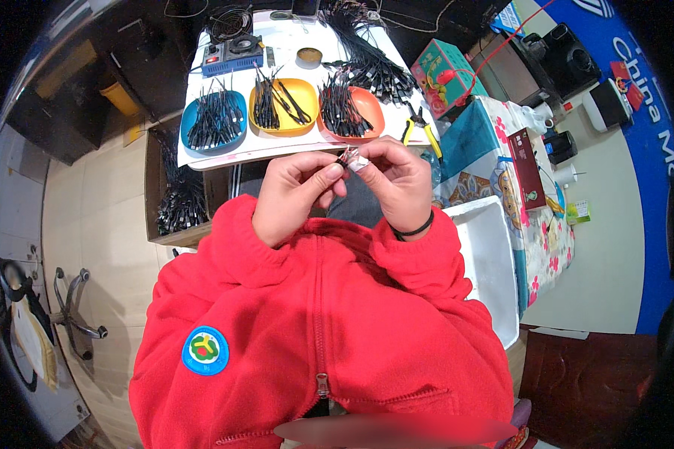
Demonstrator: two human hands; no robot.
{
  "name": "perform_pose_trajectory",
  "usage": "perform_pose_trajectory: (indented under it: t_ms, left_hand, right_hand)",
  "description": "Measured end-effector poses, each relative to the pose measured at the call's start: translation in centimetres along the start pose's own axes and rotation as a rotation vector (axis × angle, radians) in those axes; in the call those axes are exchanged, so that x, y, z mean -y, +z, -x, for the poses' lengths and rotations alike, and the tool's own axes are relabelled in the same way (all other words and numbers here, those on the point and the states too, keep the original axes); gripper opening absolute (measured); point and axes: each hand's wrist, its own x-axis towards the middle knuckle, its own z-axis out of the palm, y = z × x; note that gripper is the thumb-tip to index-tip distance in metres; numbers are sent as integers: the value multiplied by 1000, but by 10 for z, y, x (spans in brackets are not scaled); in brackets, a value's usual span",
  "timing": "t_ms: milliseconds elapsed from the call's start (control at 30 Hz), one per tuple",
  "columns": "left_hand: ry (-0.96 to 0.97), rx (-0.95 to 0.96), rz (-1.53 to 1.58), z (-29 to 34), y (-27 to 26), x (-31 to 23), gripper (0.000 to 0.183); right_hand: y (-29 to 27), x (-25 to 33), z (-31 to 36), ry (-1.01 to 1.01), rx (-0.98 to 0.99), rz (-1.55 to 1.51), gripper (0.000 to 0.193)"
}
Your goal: The person repeatedly picks black cables from colored trays, strips the ends with pliers, and wraps the exposed wires with white tape. The finished cables are placed into a white bin on the right side of the table.
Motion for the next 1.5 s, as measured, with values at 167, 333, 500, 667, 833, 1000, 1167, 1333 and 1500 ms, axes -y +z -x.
perform_pose_trajectory:
  t_ms: [167,333,500,667,833,1000,1167,1333,1500]
  left_hand:
    - [-75,49,305,0,0,3,15]
    - [-151,110,440,1,-4,6,15]
    - [-129,106,288,3,-8,3,14]
    - [-138,156,192,3,-10,-1,14]
    - [-83,134,92,3,-9,1,12]
    - [-89,149,83,0,-12,3,11]
    - [-105,173,56,-2,-14,5,13]
    - [-168,112,71,0,-11,0,14]
    - [-188,52,8,3,-8,-3,15]
  right_hand:
    - [9,-17,1,5,20,-375,8]
    - [17,-26,7,161,11,-749,11]
    - [12,-16,6,320,88,-768,14]
    - [5,-13,2,220,200,-482,19]
    - [12,-30,4,430,290,-1038,13]
    - [7,-35,3,436,232,-892,20]
    - [5,-32,1,492,179,-714,32]
    - [7,-31,3,418,95,-646,30]
    - [12,-30,9,242,47,-362,28]
